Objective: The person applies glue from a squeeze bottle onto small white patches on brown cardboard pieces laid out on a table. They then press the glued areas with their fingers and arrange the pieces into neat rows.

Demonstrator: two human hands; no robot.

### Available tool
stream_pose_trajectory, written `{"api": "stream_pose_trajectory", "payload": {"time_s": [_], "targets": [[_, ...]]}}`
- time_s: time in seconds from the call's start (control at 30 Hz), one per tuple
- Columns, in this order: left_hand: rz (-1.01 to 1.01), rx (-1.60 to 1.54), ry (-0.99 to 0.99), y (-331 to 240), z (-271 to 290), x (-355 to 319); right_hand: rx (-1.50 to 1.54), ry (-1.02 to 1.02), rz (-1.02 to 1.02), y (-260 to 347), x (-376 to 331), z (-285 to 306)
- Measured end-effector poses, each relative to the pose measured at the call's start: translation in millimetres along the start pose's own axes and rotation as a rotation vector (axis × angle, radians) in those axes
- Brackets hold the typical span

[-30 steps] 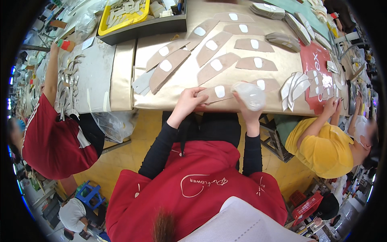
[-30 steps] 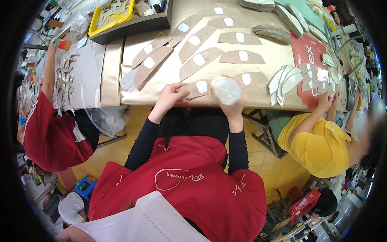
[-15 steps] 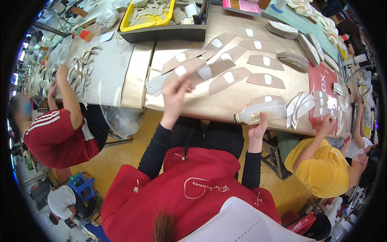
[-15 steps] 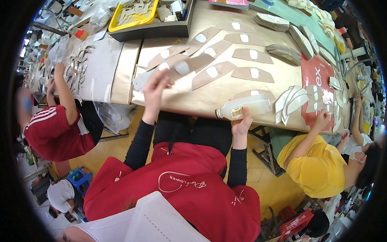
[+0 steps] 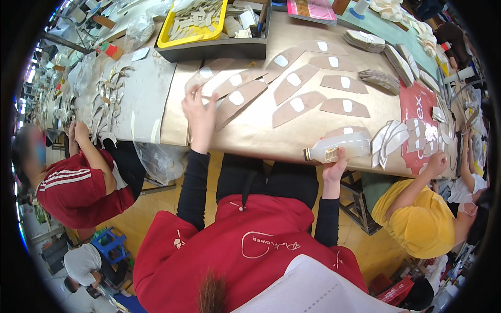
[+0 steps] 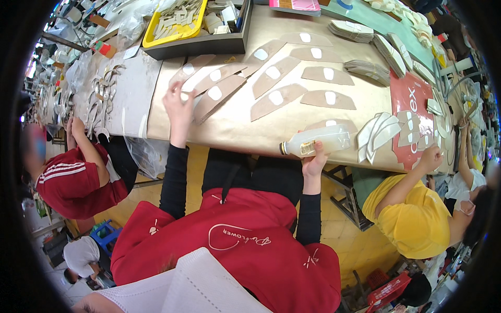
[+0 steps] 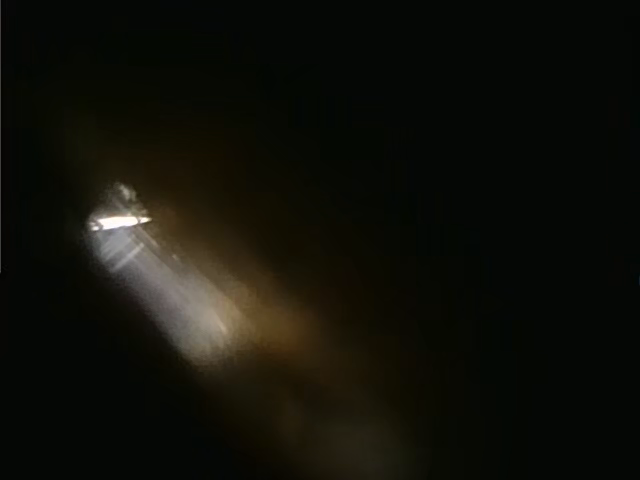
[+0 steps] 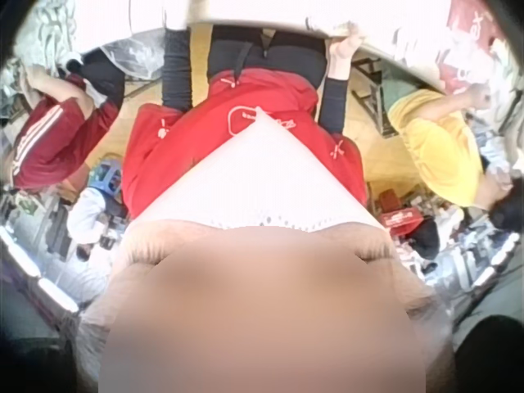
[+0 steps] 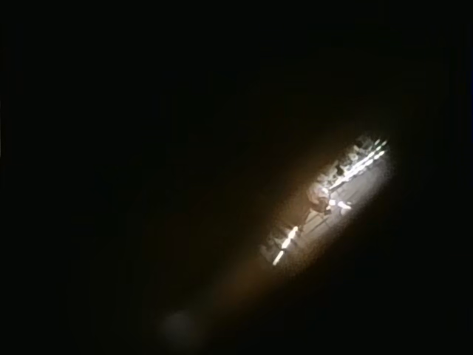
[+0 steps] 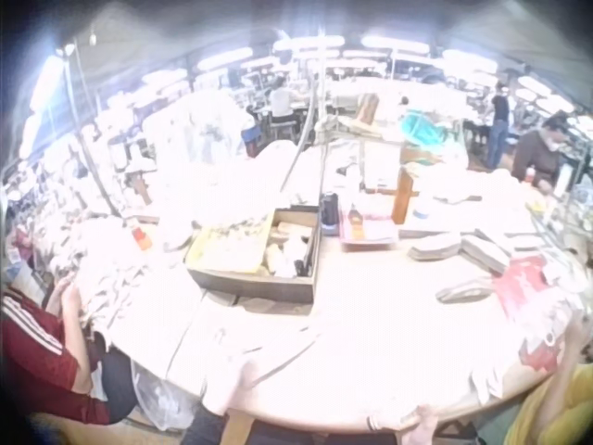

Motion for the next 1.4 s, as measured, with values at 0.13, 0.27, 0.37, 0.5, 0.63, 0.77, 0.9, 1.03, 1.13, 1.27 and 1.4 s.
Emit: {"api": "stream_pose_trajectory", "payload": {"time_s": [0.13,0.27,0.37,0.5,0.63,0.77,0.9,1.03,1.13,1.27,1.4], "targets": [[-0.019,-0.001,0.084,-24.7,-13.1,-37.9,0.021,-0.010,-0.056,-4.7,-1.9,2.8],[-0.098,0.014,-0.057,-36.0,-2.1,-47.6,0.056,-0.043,-0.041,-2.9,-1.3,5.0],[-0.121,-0.035,-0.109,-43.6,3.3,-51.0,0.055,-0.036,-0.042,-4.3,-1.3,4.8],[-0.035,-0.538,0.030,-53.8,11.1,-53.7,0.056,-0.002,-0.035,-8.1,-1.4,6.5],[0.166,-1.007,0.452,-85.9,-1.8,-87.5,0.073,0.113,0.090,4.9,-3.8,6.0],[0.261,-1.131,0.817,-117.3,-28.5,-117.6,0.133,0.146,0.180,30.0,-10.0,9.8],[0.261,-0.910,0.954,-120.4,-75.4,-125.4,0.069,0.081,0.296,61.5,-13.4,6.9],[0.299,-0.831,0.976,-103.5,-103.9,-129.2,-0.074,0.043,0.416,73.6,-9.4,-15.5],[0.203,-0.838,0.966,-99.4,-108.5,-126.6,-0.201,0.130,0.443,68.1,-0.3,-43.0],[0.040,-0.777,0.883,-100.7,-104.2,-122.6,-0.421,0.050,0.289,41.7,7.9,-57.9],[0.074,-0.756,0.874,-98.8,-105.2,-124.8,-0.543,0.146,0.387,38.4,9.8,-93.8]]}}
Point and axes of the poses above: each hand's wrist, its own x-axis towards the middle knuckle, its own z-axis out of the back of the hand, y = z × x, the point moved 10 cm from there along x, towards the middle knuckle, and after that the axes turned 9 degrees about z, right-handed, at the moved point
